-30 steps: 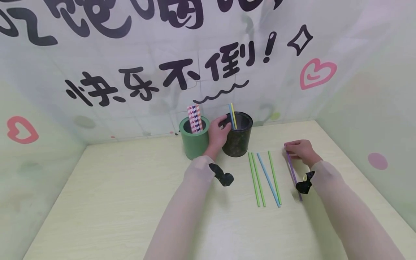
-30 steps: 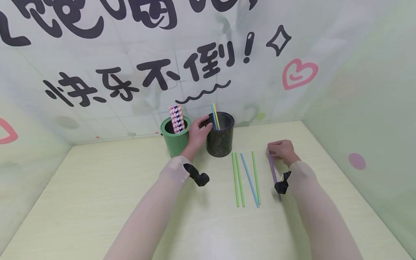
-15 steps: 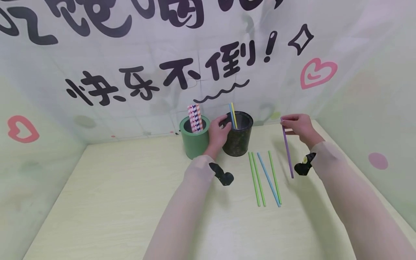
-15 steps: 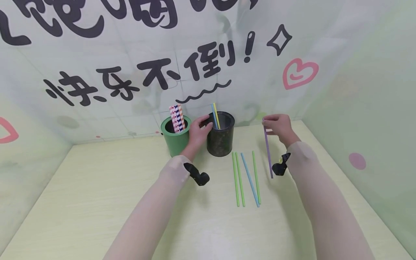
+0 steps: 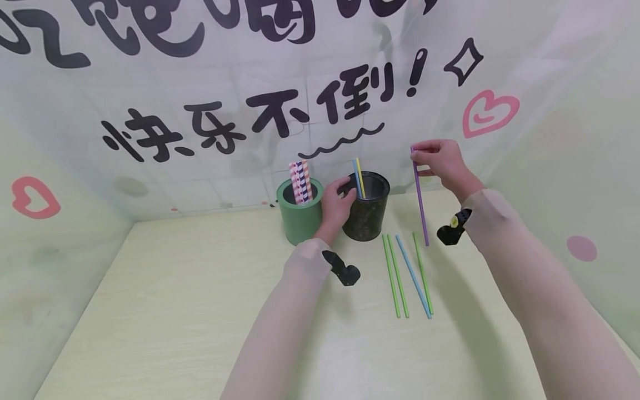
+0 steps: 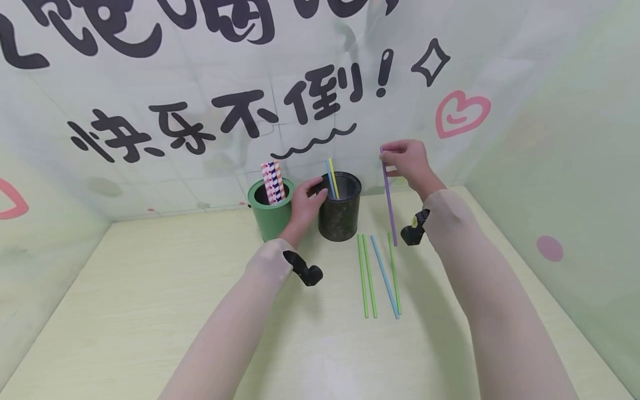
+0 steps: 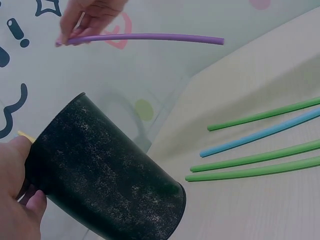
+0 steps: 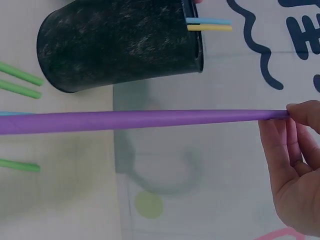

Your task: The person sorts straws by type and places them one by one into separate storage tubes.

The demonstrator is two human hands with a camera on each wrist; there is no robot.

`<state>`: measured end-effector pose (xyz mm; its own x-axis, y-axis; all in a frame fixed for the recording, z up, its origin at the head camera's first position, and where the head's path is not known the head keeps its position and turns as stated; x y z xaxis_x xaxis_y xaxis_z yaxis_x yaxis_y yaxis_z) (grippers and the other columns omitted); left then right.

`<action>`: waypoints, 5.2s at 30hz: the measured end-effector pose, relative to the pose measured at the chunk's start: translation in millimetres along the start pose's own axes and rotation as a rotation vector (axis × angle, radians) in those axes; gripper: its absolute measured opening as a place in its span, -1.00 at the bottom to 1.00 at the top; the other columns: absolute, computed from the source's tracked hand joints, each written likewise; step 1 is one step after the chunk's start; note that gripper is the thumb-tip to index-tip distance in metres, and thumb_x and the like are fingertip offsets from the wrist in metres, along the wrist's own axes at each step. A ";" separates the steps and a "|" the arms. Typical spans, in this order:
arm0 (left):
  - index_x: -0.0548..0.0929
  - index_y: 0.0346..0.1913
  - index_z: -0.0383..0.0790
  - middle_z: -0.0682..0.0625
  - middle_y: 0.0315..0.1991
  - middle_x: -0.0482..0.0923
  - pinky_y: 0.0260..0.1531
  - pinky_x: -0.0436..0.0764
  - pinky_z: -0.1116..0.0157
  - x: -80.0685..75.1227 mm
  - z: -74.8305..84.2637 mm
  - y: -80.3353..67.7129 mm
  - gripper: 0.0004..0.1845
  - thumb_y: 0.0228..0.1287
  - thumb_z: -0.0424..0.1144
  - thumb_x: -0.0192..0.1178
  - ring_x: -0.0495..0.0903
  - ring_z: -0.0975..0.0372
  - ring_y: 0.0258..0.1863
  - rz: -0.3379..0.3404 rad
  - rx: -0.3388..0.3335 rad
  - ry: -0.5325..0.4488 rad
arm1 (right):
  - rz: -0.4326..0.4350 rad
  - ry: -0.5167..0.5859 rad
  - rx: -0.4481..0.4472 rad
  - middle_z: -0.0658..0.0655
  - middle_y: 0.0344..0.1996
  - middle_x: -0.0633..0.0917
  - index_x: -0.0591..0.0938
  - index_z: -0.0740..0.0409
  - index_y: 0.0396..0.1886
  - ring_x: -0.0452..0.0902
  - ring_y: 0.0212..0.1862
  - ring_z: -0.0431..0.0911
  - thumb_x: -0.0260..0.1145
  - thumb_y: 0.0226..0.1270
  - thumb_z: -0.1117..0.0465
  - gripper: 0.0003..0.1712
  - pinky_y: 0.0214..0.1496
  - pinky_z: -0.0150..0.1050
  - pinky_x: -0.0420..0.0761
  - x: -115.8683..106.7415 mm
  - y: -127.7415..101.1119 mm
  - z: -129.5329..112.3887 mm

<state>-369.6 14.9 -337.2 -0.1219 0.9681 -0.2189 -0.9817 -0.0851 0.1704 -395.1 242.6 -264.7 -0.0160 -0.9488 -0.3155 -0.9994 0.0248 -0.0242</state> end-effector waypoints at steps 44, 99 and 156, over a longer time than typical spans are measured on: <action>0.47 0.14 -0.37 -0.18 0.14 0.42 0.08 0.44 0.30 -3.6 1.2 -1.6 -0.62 0.25 -0.39 0.11 0.40 0.09 0.13 -0.001 0.015 -0.030 | 0.067 0.171 -0.152 0.08 -0.36 0.55 0.55 0.36 0.00 0.49 -0.27 -0.16 0.27 0.18 0.36 -0.64 -0.29 -0.27 0.65 62.9 18.1 -63.8; 0.50 0.12 -0.37 -0.21 0.11 0.42 0.02 0.48 0.33 -1.5 0.5 2.0 -0.62 0.22 -0.40 0.12 0.43 0.09 0.11 0.004 0.016 -0.056 | 0.055 0.004 -0.053 0.23 -0.23 0.58 0.56 0.25 0.03 0.53 -0.24 -0.04 0.22 0.25 0.32 -0.67 -0.12 -0.11 0.61 101.9 30.0 13.0; 0.49 0.12 -0.36 -0.17 0.14 0.43 0.04 0.46 0.34 -1.6 0.1 1.0 -0.62 0.23 -0.39 0.12 0.40 0.10 0.13 0.019 0.013 -0.035 | -0.156 -0.103 0.194 0.08 -0.33 0.55 0.37 0.48 0.15 0.51 -0.37 -0.25 0.19 0.28 0.32 -0.51 -0.31 -0.28 0.64 25.3 -52.7 177.2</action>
<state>-370.3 13.4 -336.5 -0.1351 0.9741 -0.1814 -0.9772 -0.1007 0.1871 -337.4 273.1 -439.5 0.1512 -0.9089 -0.3886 -0.9647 -0.0500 -0.2584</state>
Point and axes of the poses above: each hand's wrist, its own y-axis towards the middle knuckle, its own x-axis out of the palm, z = x × y, the point moved 10 cm from there along y, towards the middle knuckle
